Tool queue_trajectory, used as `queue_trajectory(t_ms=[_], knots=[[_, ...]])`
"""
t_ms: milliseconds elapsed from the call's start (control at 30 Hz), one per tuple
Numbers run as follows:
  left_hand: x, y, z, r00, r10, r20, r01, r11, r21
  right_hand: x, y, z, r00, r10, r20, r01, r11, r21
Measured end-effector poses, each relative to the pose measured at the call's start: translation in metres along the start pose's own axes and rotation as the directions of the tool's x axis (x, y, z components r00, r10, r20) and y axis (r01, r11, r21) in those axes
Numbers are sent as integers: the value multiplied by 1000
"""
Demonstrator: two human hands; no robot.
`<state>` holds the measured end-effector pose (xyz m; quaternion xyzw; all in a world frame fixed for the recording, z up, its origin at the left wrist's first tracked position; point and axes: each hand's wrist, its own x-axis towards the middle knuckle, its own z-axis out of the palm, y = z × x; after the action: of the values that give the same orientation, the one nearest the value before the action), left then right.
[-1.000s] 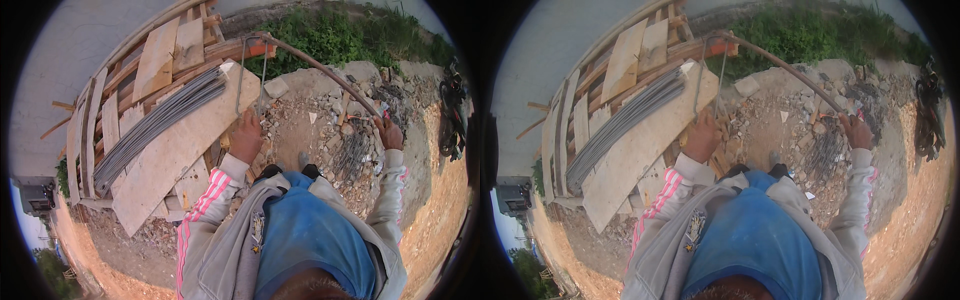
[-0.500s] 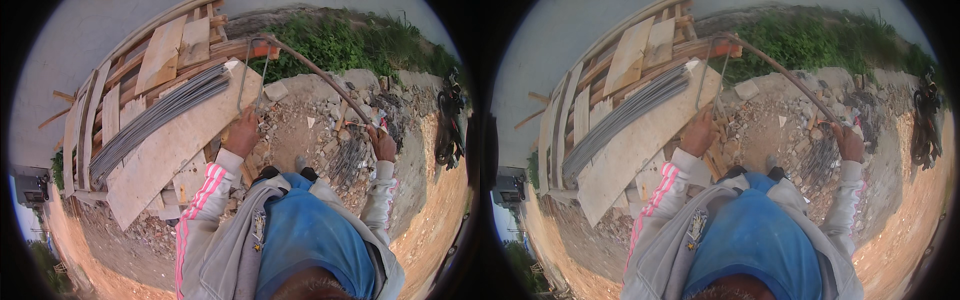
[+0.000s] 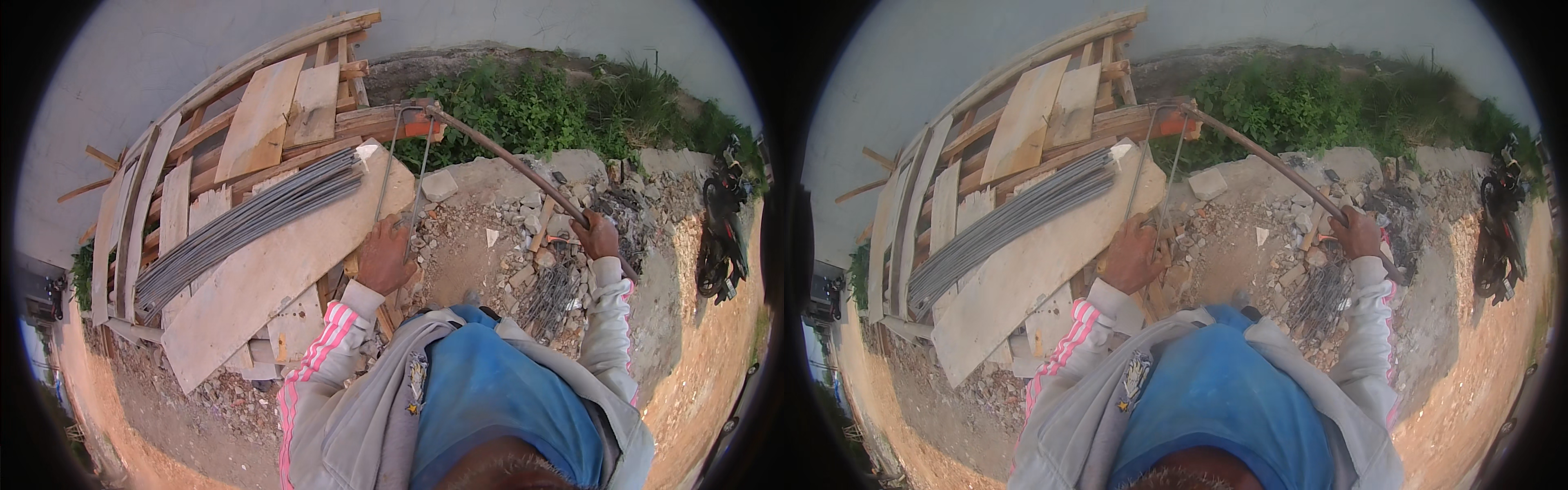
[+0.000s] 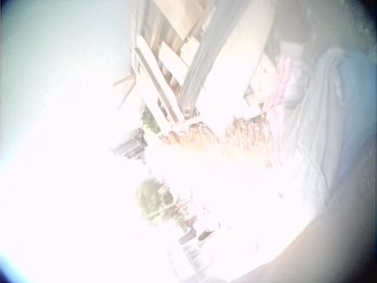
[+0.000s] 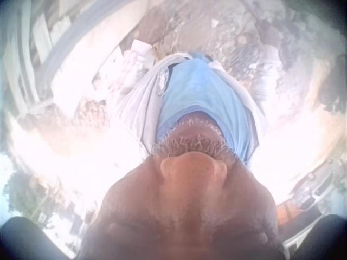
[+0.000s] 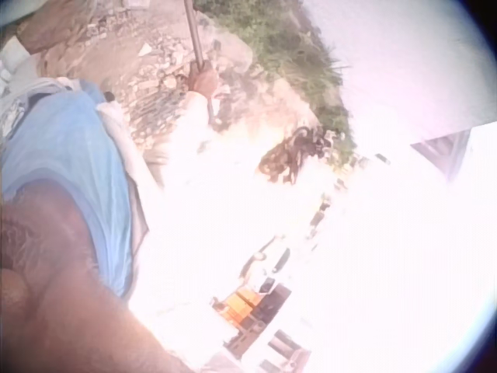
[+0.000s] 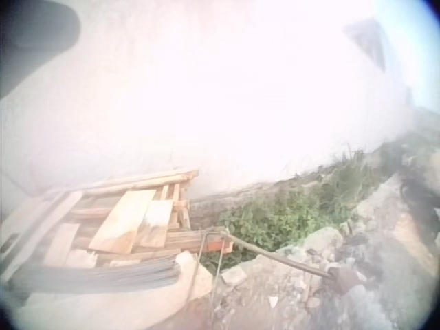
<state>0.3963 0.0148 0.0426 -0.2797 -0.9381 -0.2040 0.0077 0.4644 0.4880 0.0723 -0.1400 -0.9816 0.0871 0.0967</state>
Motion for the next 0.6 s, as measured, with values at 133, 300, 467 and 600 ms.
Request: queue_trajectory(t_ms=[133,300,467,600], knots=[[6,7,-8,1000,2,3,-2,1000,-1,22,11,-32,994,-37,-105,34,999,-22],[13,33,-12,999,-40,-15,39,999,-31,13,-6,9,977,85,-194,-4,922,387],[35,37,51,991,8,-136,-21,995,-93,-15,-131,124,922,-151,357,-309,268,913],[46,43,59,977,-17,-212,-12,991,-132,-36,-186,158,948,-49,314,-305,141,942]])
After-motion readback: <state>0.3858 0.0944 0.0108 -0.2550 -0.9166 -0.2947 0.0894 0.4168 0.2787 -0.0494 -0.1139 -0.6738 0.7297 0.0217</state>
